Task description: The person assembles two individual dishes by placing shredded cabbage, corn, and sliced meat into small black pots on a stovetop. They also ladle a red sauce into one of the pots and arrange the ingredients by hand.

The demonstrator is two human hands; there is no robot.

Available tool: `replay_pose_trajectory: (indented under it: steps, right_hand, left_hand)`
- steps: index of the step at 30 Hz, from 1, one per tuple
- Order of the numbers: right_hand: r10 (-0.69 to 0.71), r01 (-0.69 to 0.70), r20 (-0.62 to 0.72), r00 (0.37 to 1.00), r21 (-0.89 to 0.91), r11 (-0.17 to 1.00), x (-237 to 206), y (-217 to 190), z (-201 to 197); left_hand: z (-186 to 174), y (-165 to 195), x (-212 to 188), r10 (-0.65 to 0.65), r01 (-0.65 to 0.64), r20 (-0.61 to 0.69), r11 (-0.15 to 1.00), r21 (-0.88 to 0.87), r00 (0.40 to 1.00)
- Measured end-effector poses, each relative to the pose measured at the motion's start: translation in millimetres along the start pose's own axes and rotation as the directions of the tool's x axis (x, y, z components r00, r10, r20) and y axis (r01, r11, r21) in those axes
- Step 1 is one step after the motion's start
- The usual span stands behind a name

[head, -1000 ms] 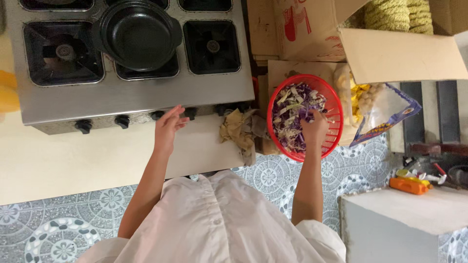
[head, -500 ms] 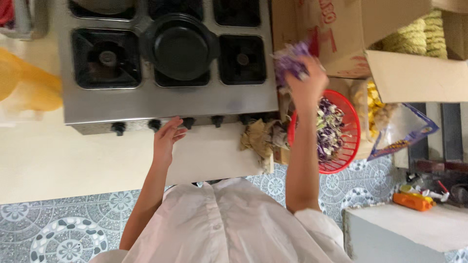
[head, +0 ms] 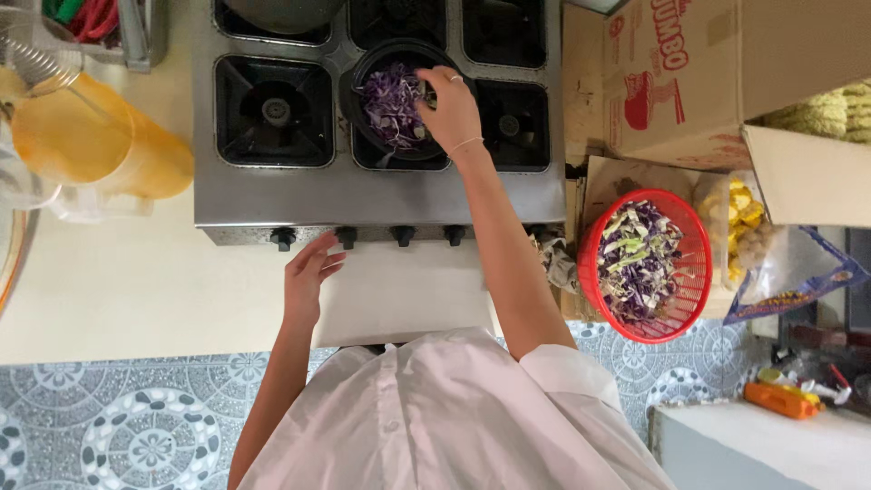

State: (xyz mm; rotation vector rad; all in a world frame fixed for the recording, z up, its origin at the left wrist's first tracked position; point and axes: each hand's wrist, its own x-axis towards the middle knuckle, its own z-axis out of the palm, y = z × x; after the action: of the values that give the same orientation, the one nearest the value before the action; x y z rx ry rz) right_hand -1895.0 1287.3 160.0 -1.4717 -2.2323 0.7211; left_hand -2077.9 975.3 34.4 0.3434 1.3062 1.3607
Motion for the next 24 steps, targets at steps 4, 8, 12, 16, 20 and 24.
replay_pose_trajectory:
  steps: [4,8,12,16,20,24]
  right_hand:
    - [0.040,-0.031,0.165,0.986,-0.055,0.998,-10.7,13.7,1.6]
    - [-0.362,0.389,-0.205,0.909,0.111,0.914,-38.9,37.9,-4.6]
    - [0.134,0.052,-0.248,0.959,0.621,0.782,-89.3,76.1,-23.8]
    - [0.267,-0.027,-0.232,0.935,0.706,0.708,-160.8,124.4,-50.4]
    - [0.363,-0.089,-0.218,0.906,0.740,0.666,-235.5,162.8,-49.5]
    - [0.444,-0.224,-0.142,0.885,0.705,0.673,-305.3,188.9,-36.3]
  left_hand:
    - [0.9,-4.3,2.7,-0.009,0.008,0.026,1.000,0.024,1.000]
    - [25.3,-5.4,11.6,0.078,-0.097,0.161,0.988,0.118,0.984]
    - [61.4,20.1,35.2,0.337,-0.392,0.202,0.739,0.548,0.919]
    - [109.1,69.5,86.0,0.593,-0.673,0.409,0.331,0.661,0.694]
    - [167.4,103.2,149.5,0.550,-0.765,0.668,-0.081,0.639,0.501]
    - [204.8,108.1,192.0,0.304,-0.546,0.734,-0.511,0.664,0.607]
